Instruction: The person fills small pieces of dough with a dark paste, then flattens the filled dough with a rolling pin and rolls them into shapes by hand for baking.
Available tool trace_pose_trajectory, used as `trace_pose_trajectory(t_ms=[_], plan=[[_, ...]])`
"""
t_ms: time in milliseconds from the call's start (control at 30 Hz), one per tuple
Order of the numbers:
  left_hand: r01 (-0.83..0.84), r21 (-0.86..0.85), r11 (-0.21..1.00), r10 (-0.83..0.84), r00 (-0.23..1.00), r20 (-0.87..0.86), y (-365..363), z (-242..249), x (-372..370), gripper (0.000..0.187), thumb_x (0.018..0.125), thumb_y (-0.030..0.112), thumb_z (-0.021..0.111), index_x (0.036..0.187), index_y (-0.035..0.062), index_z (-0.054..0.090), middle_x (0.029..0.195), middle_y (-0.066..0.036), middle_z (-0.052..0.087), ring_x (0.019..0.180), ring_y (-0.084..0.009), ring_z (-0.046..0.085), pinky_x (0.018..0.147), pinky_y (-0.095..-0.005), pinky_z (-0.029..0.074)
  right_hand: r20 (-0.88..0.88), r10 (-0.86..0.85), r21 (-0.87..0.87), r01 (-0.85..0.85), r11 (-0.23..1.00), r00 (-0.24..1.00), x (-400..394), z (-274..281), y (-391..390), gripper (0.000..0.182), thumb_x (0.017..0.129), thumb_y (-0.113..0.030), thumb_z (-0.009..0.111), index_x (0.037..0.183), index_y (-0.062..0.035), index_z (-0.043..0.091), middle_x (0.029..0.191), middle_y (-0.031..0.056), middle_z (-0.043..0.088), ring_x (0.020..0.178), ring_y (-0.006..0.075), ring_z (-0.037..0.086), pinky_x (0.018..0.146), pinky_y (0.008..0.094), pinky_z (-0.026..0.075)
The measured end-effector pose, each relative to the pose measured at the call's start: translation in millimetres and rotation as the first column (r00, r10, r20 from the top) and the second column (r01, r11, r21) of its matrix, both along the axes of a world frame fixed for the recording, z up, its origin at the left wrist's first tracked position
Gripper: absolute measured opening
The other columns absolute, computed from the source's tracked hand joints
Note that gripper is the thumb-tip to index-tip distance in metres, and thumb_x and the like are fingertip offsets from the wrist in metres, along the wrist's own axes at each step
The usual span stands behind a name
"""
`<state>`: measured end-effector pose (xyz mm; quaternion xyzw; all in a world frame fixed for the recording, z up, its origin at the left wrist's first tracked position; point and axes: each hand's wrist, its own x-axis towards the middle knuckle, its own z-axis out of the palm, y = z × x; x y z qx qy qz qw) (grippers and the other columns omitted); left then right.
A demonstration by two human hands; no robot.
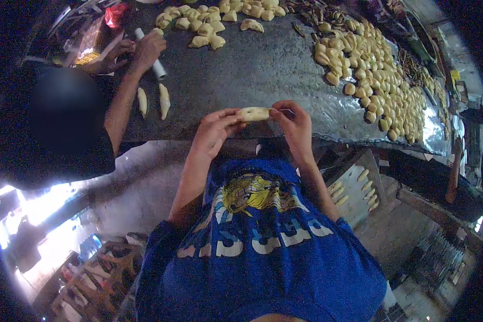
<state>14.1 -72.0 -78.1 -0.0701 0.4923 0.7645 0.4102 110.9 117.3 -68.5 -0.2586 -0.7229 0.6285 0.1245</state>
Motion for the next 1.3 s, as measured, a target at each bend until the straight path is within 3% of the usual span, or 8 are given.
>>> trace_pose_trajectory(t_ms=[67,133,267,367,700,933,1133,1300], plan=[[0.009,-0.012,1.000,-0.009,0.999,-0.038,-1.4,-3.4,-3.0,0.016,0.089,0.005,0.063,0.104,-0.0020,0.063,0.094,-0.009,0.068,0.085,-0.0157,0.067,0.078,-0.0283,0.056,-0.032,0.017,-0.043,-0.018,0.999,0.999,-1.7,-5.7,6.0,0.015,0.086,-0.007,0.067,0.097,0.0022,0.064,0.089,0.0054,0.067,0.082,0.0117,0.063,0.073,0.0262,0.051],[-0.056,-0.327,0.943,-0.087,0.909,-0.407,2.6,1.7,-2.5,0.013,0.089,0.007,0.063,0.100,0.0014,0.064,0.093,-0.007,0.068,0.084,-0.0173,0.067,0.076,-0.0302,0.055,-0.049,0.013,-0.038,-0.015,0.999,0.999,-3.5,-16.8,10.2,0.014,0.086,-0.007,0.067,0.096,0.0015,0.064,0.088,0.0058,0.067,0.079,0.0139,0.064,0.072,0.0273,0.051],[-0.398,-0.651,0.647,-0.488,0.440,-0.754,7.9,-11.2,2.1,0.009,0.087,0.009,0.064,0.095,0.0067,0.066,0.089,-0.005,0.066,0.082,-0.0225,0.065,0.072,-0.0326,0.052,0.031,0.003,0.323,-0.013,0.946,1.000,-9.7,-34.7,11.5,0.011,0.085,-0.011,0.067,0.092,-0.0030,0.066,0.086,0.0092,0.068,0.079,0.0253,0.065,0.074,0.0331,0.051],[-0.593,-0.403,0.697,-0.499,0.003,-0.867,10.9,-30.9,0.2,0.012,0.082,0.008,0.066,0.094,0.0074,0.068,0.089,-0.005,0.065,0.085,-0.0261,0.062,0.072,-0.0350,0.050,0.036,0.082,0.674,-0.085,0.734,0.996,-9.9,-40.6,12.4,0.010,0.083,-0.010,0.066,0.092,-0.0043,0.066,0.096,0.0113,0.066,0.091,0.0332,0.062,0.080,0.0379,0.050],[-0.578,-0.682,0.448,-0.782,0.116,-0.612,8.0,-19.0,29.7,0.052,0.086,0.028,0.062,0.131,0.0048,0.051,0.134,-0.014,0.046,0.122,-0.0353,0.041,0.097,-0.0500,0.040,0.131,0.293,0.894,-0.241,0.377,0.947,11.6,-22.1,9.4,0.037,0.084,-0.010,0.063,0.121,-0.0094,0.061,0.119,0.0103,0.058,0.106,0.0336,0.054,0.092,0.0446,0.045],[-0.555,-0.727,0.403,-0.794,0.183,-0.580,9.0,-19.6,31.2,0.060,0.086,0.031,0.062,0.136,0.0018,0.045,0.137,-0.016,0.043,0.126,-0.0360,0.037,0.103,-0.0518,0.033,0.116,0.341,0.892,-0.249,0.377,0.933,-2.1,-27.6,25.7,0.039,0.085,-0.021,0.065,0.122,-0.0094,0.059,0.121,0.0151,0.058,0.112,0.0371,0.052,0.094,0.0504,0.043],[-0.560,-0.762,0.325,-0.847,0.185,-0.497,5.7,-25.3,34.5,0.059,0.085,0.028,0.061,0.134,-0.0002,0.045,0.134,-0.021,0.043,0.126,-0.0398,0.035,0.106,-0.0558,0.029,0.055,0.386,0.736,-0.299,0.608,0.921,-145.0,-10.8,-40.1,0.033,0.086,-0.023,0.065,0.110,-0.0001,0.059,0.105,0.0217,0.058,0.097,0.0416,0.060,0.081,0.0479,0.050],[-0.592,-0.686,0.423,-0.762,0.178,-0.623,4.0,-39.2,37.2,0.060,0.084,0.025,0.060,0.135,-0.0022,0.044,0.136,-0.023,0.041,0.126,-0.0431,0.034,0.107,-0.0563,0.028,0.178,0.385,0.719,-0.387,0.577,0.906,-239.3,-36.8,-96.3,0.039,0.087,-0.035,0.063,0.102,0.0009,0.060,0.102,0.0248,0.061,0.095,0.0423,0.062,0.079,0.0491,0.052]])
